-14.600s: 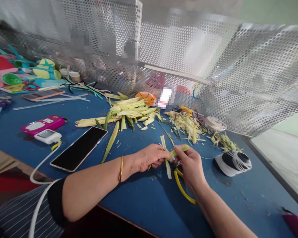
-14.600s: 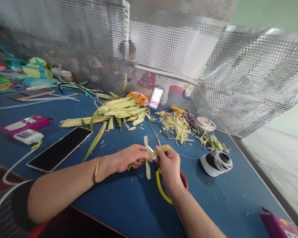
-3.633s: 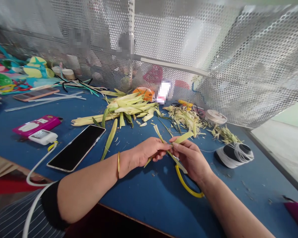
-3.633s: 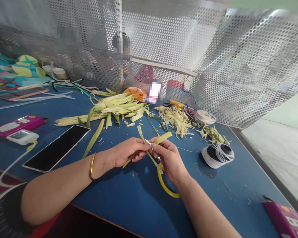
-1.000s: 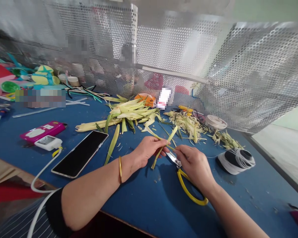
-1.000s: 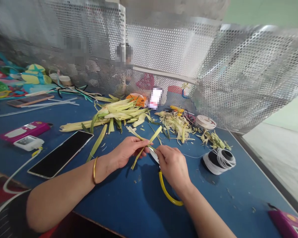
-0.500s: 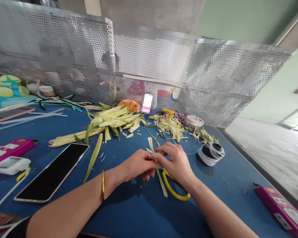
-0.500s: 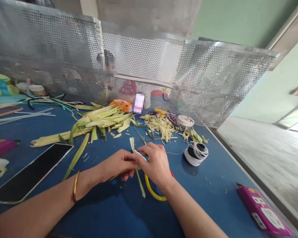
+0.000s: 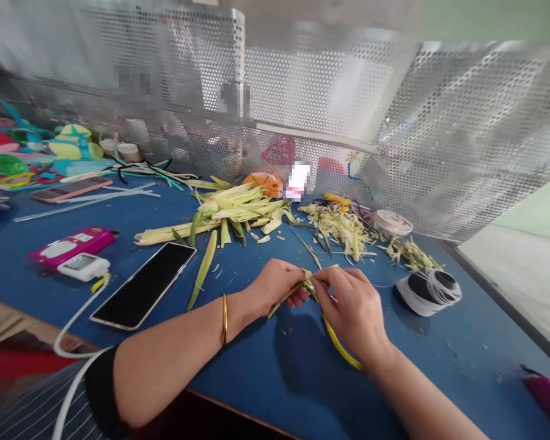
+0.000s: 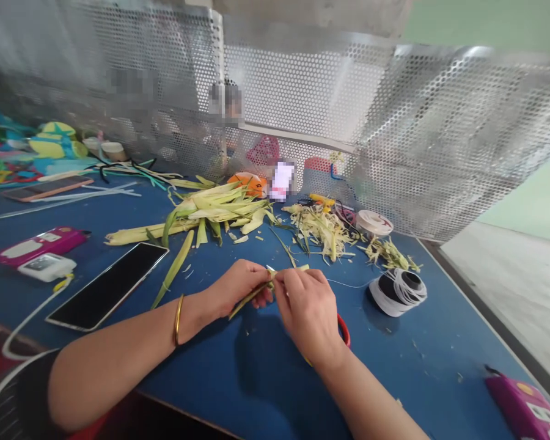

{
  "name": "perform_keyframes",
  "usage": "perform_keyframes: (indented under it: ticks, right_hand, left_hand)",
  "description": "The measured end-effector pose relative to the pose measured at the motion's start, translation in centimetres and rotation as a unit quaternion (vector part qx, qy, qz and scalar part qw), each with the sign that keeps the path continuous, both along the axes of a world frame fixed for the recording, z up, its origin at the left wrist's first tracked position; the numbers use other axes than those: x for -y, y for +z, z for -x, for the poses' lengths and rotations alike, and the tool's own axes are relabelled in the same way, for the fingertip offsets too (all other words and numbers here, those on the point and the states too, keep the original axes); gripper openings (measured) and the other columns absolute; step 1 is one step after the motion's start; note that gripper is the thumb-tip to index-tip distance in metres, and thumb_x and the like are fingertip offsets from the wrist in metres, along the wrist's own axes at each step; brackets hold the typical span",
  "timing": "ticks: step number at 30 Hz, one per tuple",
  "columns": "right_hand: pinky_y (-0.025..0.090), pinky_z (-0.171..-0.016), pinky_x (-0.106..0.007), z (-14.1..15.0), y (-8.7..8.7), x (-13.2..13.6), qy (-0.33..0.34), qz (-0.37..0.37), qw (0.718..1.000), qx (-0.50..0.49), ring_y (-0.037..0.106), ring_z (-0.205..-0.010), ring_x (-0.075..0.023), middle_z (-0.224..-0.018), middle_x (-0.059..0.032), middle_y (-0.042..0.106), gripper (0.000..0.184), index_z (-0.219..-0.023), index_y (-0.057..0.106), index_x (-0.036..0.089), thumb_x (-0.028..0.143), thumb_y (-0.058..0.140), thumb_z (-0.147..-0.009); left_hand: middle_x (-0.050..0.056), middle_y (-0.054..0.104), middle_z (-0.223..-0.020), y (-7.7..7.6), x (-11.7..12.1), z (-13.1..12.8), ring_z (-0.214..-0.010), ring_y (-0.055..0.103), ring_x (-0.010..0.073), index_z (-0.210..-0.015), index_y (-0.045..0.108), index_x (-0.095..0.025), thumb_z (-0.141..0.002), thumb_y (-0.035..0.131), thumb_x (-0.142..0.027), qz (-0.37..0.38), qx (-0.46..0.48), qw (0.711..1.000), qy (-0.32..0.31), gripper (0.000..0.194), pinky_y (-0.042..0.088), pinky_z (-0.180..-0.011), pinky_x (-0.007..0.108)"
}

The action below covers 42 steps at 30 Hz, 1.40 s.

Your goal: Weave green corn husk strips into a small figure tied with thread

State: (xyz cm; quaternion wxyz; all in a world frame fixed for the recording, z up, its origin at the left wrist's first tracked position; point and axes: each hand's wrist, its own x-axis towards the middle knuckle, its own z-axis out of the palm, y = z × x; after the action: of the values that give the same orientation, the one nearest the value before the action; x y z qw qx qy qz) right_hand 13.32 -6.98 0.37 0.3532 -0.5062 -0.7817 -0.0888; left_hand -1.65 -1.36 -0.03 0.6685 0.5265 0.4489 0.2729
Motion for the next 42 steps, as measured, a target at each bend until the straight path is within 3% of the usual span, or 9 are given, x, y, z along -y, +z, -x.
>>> perform_keyframes:
  ticks: [5, 9, 16, 25, 30, 33, 36, 39, 42]
  right_hand:
    - [0.035, -0.076, -0.034, 0.5, -0.1, 0.7, -0.026, -0.088, 0.986, 0.138, 0.056, -0.064, -0.0164, -0.069, -0.0024, 0.066, 0.018, -0.079, 0.061, 0.021, 0.018, 0.051, -0.094]
    - [0.033, -0.078, -0.035, 0.8, 0.1, 0.9, -0.026, -0.115, 0.975, 0.189, 0.057, -0.067, -0.0163, -0.071, -0.002, 0.069, 0.016, -0.084, 0.064, 0.022, 0.015, 0.053, -0.093]
    - [0.035, -0.076, -0.035, 0.7, -0.3, 0.5, -0.023, -0.126, 0.982, 0.138, 0.057, -0.068, -0.0157, -0.071, -0.0005, 0.068, 0.015, -0.081, 0.063, 0.021, 0.017, 0.056, -0.093]
    - [0.036, -0.077, -0.036, 0.6, -0.4, 0.3, -0.038, -0.121, 0.982, 0.139, 0.057, -0.071, -0.0172, -0.074, -0.0015, 0.068, 0.014, -0.081, 0.064, 0.02, 0.02, 0.057, -0.093]
    - [0.037, -0.085, -0.038, 0.6, -0.4, 0.2, -0.037, -0.119, 0.978, 0.165, 0.057, -0.075, -0.0185, -0.081, -0.0022, 0.07, 0.011, -0.088, 0.067, 0.021, 0.017, 0.057, -0.091]
    - [0.037, -0.095, -0.04, 0.6, -0.5, 0.0, -0.003, -0.131, 0.972, 0.196, 0.059, -0.09, -0.0208, -0.098, -0.0056, 0.071, 0.02, -0.106, 0.067, 0.02, 0.013, 0.054, -0.091]
    - [0.036, -0.098, -0.04, 0.8, -0.7, -0.1, 0.06, -0.133, 0.961, 0.235, 0.06, -0.099, -0.0218, -0.101, -0.0077, 0.071, 0.021, -0.104, 0.067, 0.017, 0.01, 0.05, -0.093]
    - [0.037, -0.097, -0.04, 0.8, -0.8, -0.1, 0.082, -0.118, 0.972, 0.188, 0.062, -0.091, -0.0199, -0.093, -0.0053, 0.071, 0.02, -0.095, 0.067, 0.019, 0.01, 0.05, -0.093]
    - [0.041, -0.089, -0.037, 0.5, -1.0, -0.3, 0.037, -0.075, 0.996, 0.028, 0.062, -0.083, -0.0179, -0.088, -0.003, 0.07, 0.013, -0.088, 0.065, 0.021, 0.016, 0.054, -0.093]
  left_hand:
    - [0.002, 0.062, -0.054, 0.1, 0.2, -0.3, -0.048, 0.058, 0.0108, -0.059, 0.062, -0.013, -0.083, 0.06, -0.027, 0.07, 0.077, 0.993, 0.054, 0.027, 0.044, -0.05, 0.022]
    - [0.001, 0.061, -0.055, -0.1, 0.3, -0.4, -0.047, 0.056, 0.0094, -0.061, 0.063, -0.013, -0.079, 0.065, -0.029, 0.07, 0.111, 0.988, 0.078, 0.025, 0.043, -0.05, 0.022]
    - [0.001, 0.061, -0.058, 0.3, 0.2, -0.1, -0.052, 0.056, 0.0098, -0.064, 0.065, -0.012, -0.066, 0.06, -0.015, 0.079, 0.152, 0.984, 0.047, 0.006, 0.047, -0.054, 0.022]
    - [0.003, 0.065, -0.066, 0.6, -0.1, 0.2, -0.059, 0.06, 0.0107, -0.069, 0.066, -0.012, -0.065, 0.069, -0.023, 0.103, 0.19, 0.976, 0.021, 0.012, 0.051, -0.064, 0.024]
    - [0.003, 0.065, -0.069, 0.1, -0.3, 0.2, -0.059, 0.059, 0.0096, -0.074, 0.068, -0.011, -0.062, 0.078, -0.022, 0.09, 0.191, 0.976, 0.06, 0.019, 0.05, -0.067, 0.026]
    - [0.001, 0.064, -0.067, 0.0, -0.4, 0.2, -0.058, 0.057, 0.0083, -0.07, 0.067, -0.012, -0.064, 0.075, -0.018, 0.081, 0.199, 0.972, 0.093, 0.012, 0.048, -0.062, 0.022]
    - [0.001, 0.063, -0.066, -0.2, -0.5, 0.2, -0.057, 0.056, 0.0075, -0.07, 0.067, -0.012, -0.066, 0.073, -0.017, 0.061, 0.195, 0.974, 0.097, 0.008, 0.045, -0.057, 0.02]
    - [0.001, 0.066, -0.069, -0.2, -0.4, 0.0, -0.057, 0.057, 0.0081, -0.078, 0.07, -0.012, -0.068, 0.071, -0.014, 0.05, 0.182, 0.977, 0.097, 0.011, 0.045, -0.056, 0.02]
    - [0.002, 0.069, -0.068, 0.1, -0.3, -0.1, -0.055, 0.059, 0.0095, -0.091, 0.073, -0.013, -0.069, 0.069, -0.009, 0.042, 0.141, 0.984, 0.103, 0.022, 0.048, -0.056, 0.022]
